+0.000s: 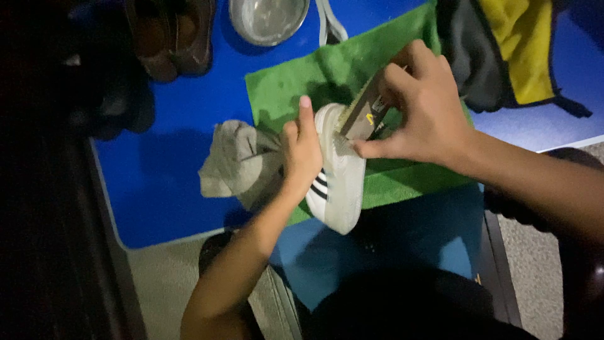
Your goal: The person scrubs the sole of a white sneaker using a small brush. They hold the shoe with their left hand and scrub the textured bottom with their right hand, occasionally dipping the brush into a metal bowl of liquid.
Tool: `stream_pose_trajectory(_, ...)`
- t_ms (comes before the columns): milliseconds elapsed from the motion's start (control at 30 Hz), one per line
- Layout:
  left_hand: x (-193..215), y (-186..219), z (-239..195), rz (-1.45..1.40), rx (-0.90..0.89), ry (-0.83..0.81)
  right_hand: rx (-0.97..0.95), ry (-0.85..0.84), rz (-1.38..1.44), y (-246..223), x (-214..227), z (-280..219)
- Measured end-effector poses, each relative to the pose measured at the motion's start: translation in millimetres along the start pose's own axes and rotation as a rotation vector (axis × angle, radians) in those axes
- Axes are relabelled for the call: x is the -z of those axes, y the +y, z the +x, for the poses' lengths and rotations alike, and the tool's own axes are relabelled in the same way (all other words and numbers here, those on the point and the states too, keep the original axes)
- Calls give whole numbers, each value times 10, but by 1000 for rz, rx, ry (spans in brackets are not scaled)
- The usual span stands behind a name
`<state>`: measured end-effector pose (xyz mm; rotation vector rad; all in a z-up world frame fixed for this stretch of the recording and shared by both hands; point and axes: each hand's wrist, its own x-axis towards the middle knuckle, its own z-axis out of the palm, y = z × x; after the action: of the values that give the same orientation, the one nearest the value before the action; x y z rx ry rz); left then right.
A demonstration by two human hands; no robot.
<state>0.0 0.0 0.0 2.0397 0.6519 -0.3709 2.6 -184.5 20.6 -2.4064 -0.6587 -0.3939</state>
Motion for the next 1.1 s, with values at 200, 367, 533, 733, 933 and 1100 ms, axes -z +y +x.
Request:
stream_pose_trajectory(200, -79, -170, 152, -68, -123, 60, -100, -9, -80, 79, 0, -24)
stream_pose_trajectory(367, -85, -162, 211, -110, -102, 73, -130, -34, -165, 235, -144, -39)
stream_pose_trajectory(533, -114, -219, 197, -88, -71, 69, -102, -41, -60, 69, -99, -24)
stream_pose_trajectory(733, -90, -120, 135, -61, -117, 51, -117, -5, 4, 68, -93, 18)
stream_pose_trajectory(933, -97, -108, 114, -62, -114, 35, -70, 72, 41, 131, -100, 57)
stream_pose_trajectory(1100, -59, -63, 72, 8, -155, -11, 33, 94, 107, 203, -50, 68)
